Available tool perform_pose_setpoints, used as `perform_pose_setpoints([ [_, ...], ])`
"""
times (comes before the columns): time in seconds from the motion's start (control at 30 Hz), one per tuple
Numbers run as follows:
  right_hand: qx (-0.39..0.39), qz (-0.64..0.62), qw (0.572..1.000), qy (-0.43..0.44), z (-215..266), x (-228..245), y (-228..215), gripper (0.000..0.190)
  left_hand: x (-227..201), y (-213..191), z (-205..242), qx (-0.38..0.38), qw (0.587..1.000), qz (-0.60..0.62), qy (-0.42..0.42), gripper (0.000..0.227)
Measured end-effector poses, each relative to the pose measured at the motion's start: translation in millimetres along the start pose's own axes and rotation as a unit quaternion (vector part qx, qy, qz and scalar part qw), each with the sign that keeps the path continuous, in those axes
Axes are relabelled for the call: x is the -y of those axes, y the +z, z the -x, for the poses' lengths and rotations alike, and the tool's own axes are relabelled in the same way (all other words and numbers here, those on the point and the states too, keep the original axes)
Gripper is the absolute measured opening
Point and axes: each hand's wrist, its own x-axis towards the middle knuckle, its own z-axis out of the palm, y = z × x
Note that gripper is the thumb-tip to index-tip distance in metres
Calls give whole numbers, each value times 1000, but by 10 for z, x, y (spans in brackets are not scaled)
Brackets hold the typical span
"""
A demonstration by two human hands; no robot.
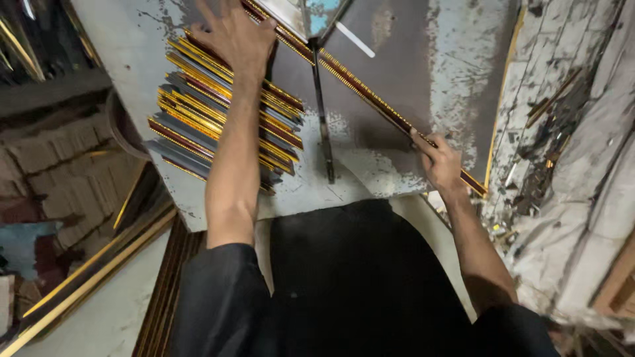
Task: The person repeatedly picks up long gold-trimmed wooden moldings from a pile on the floor and places them one by one onto a workbench, forming a neat stack. The person handles each molding individually, aligning it with the existing stack before releasing it.
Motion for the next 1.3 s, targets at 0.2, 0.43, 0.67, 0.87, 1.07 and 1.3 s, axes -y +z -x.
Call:
perform_pose_setpoints([
  [0.2,-75,54,996,-12,116,256,-238,42,414,-299,303,-111,979,-109,130,105],
  [0.43,-75,3,984,-164,272,1006,-28,61,546,-331,1255,-78,786,-2,613,39],
  [0.67,-58,33,998,-21,102,784,163,49,292,97,843,-107,969,15,221,76],
  [0.87,-16,32,999,-1,-452,871,374,49,182,582,489,-57,995,84,20,103],
  [1.07,-144,44,989,7,-569,547,284,30,66,268,82,-65,992,107,-13,102],
  [1.3,-165,21,986,20,-617,133,536,33,9,-152,-120,-27,970,-200,139,65],
])
